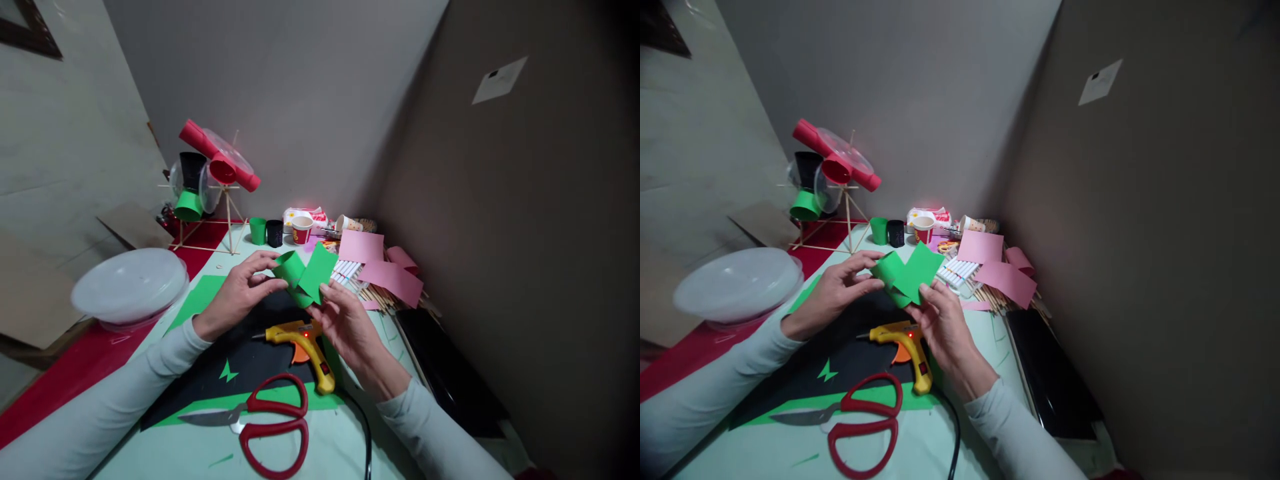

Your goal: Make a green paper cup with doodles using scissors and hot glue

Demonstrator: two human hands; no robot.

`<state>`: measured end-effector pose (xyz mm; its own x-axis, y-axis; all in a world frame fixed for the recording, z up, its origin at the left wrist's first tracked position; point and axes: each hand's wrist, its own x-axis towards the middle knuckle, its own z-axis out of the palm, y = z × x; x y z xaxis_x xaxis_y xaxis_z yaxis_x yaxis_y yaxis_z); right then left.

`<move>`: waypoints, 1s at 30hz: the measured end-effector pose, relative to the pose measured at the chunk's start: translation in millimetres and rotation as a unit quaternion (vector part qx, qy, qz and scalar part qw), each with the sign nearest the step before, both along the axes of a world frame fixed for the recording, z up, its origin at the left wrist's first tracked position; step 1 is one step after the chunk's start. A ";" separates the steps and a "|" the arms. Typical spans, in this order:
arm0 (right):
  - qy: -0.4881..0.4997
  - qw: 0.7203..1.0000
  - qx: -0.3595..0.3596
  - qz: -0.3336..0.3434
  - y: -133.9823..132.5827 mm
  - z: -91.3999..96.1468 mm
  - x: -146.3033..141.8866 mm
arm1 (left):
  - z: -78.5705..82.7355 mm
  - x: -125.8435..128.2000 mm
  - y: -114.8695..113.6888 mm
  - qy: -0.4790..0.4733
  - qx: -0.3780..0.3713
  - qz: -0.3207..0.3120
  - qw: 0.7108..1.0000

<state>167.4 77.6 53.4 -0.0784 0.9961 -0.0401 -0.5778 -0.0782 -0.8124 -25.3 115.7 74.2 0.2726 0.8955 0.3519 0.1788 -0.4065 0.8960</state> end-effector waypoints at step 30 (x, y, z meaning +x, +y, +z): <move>-0.369 0.904 0.203 -0.076 -12.5 -18.1 -11.6 | -8.8 -21.5 -41.3 -0.202 -0.386 -0.155 0.887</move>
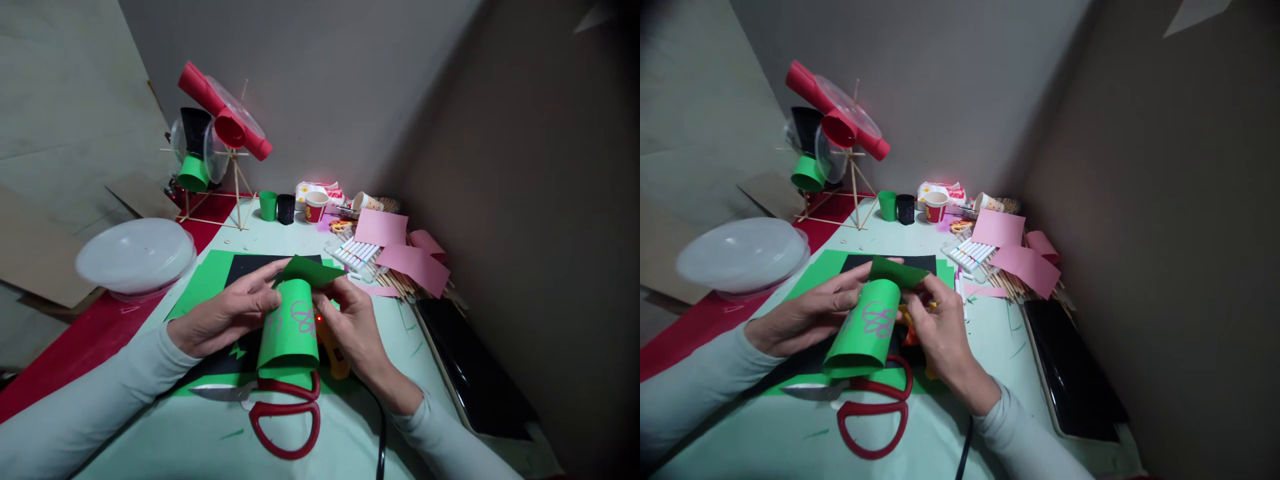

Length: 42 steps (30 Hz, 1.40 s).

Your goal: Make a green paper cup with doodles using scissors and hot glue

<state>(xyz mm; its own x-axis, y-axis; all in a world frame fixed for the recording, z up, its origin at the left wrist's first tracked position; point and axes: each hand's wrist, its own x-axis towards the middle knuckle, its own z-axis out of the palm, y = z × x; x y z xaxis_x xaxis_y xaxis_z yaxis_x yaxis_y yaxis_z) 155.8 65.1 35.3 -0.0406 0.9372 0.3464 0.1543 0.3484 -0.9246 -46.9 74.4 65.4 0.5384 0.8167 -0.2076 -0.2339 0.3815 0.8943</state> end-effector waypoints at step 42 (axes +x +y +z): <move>-0.197 0.965 0.170 -0.025 -3.4 11.3 8.1 | -14.4 24.8 -13.0 0.031 0.038 0.157 0.986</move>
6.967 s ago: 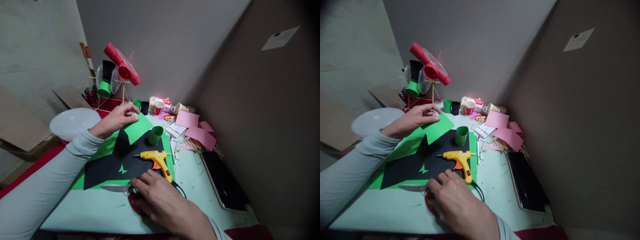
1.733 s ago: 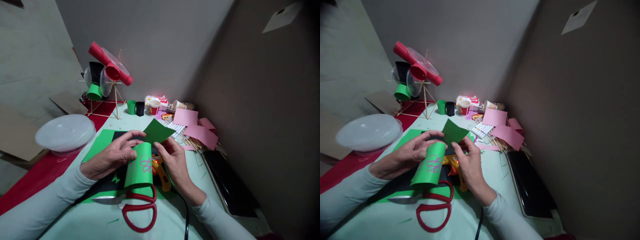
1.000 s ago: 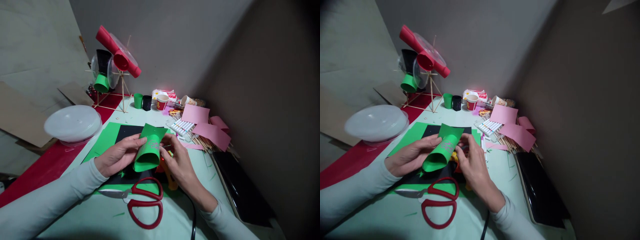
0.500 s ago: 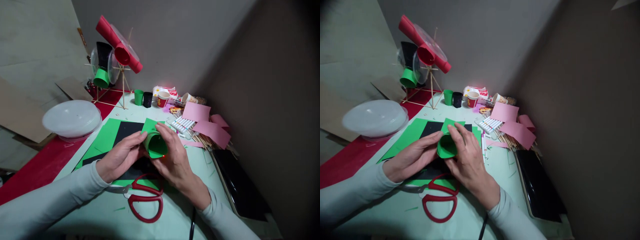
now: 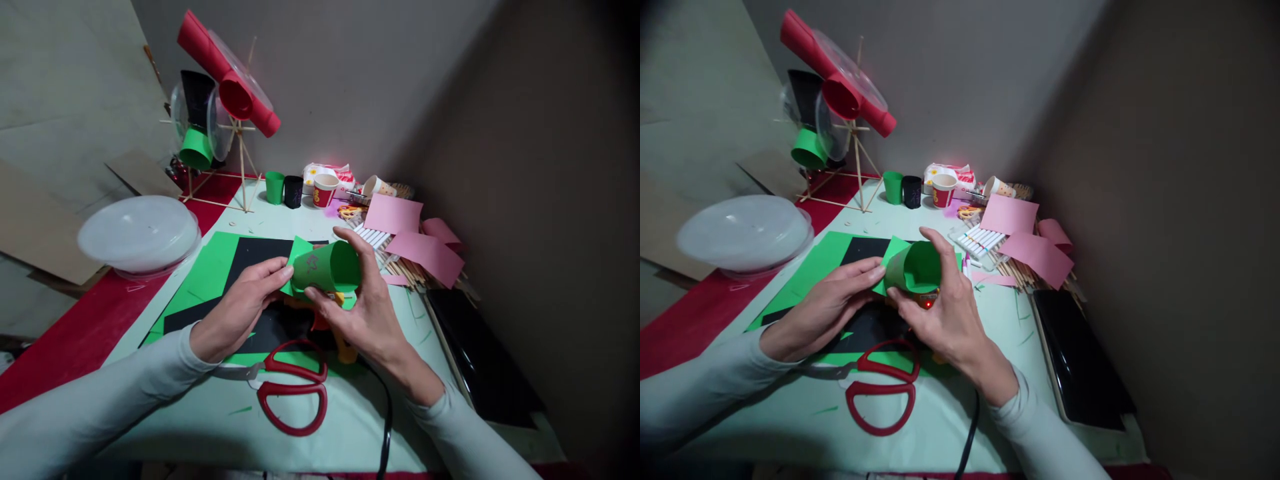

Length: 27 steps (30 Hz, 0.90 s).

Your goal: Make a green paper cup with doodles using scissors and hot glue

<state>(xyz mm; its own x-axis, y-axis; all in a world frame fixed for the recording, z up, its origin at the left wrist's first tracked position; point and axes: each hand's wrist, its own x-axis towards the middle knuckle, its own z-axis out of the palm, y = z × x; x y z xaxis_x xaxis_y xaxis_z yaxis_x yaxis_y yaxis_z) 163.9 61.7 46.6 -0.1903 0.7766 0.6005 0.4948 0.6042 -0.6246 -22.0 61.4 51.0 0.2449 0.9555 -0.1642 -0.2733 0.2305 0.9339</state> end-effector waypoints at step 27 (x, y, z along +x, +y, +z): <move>-0.012 0.998 0.029 0.049 -5.0 3.7 -1.1 | -1.5 4.6 -5.9 -0.105 -0.069 -0.061 0.990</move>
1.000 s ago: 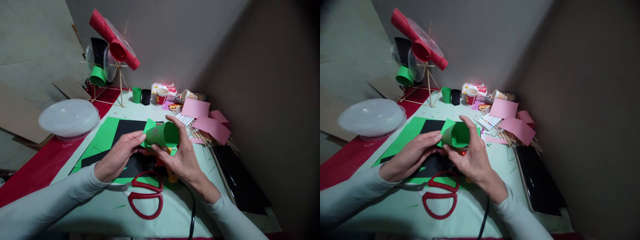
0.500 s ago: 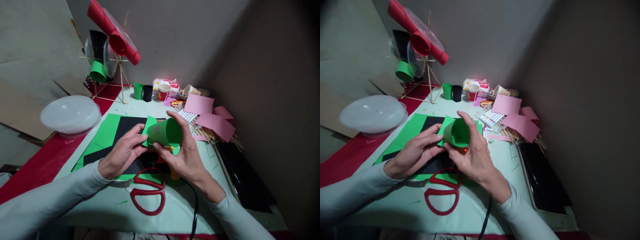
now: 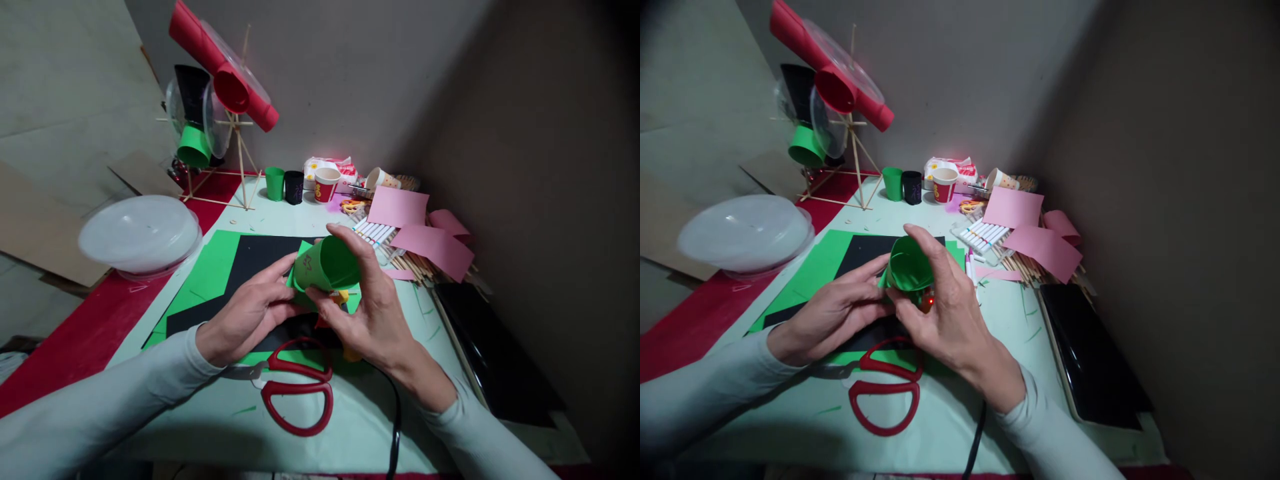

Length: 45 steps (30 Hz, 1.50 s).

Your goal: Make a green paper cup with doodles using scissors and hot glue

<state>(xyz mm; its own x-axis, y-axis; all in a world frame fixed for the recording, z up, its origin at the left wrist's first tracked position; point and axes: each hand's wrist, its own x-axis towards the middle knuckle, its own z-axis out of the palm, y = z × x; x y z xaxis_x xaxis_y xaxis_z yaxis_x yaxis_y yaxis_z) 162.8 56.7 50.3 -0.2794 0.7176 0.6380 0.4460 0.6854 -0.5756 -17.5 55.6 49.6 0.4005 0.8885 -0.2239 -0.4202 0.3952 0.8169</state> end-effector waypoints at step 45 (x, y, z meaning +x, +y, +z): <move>-0.104 0.992 -0.023 0.065 -10.5 4.6 -2.1 | -4.8 -21.1 -11.0 0.096 0.044 -0.020 0.994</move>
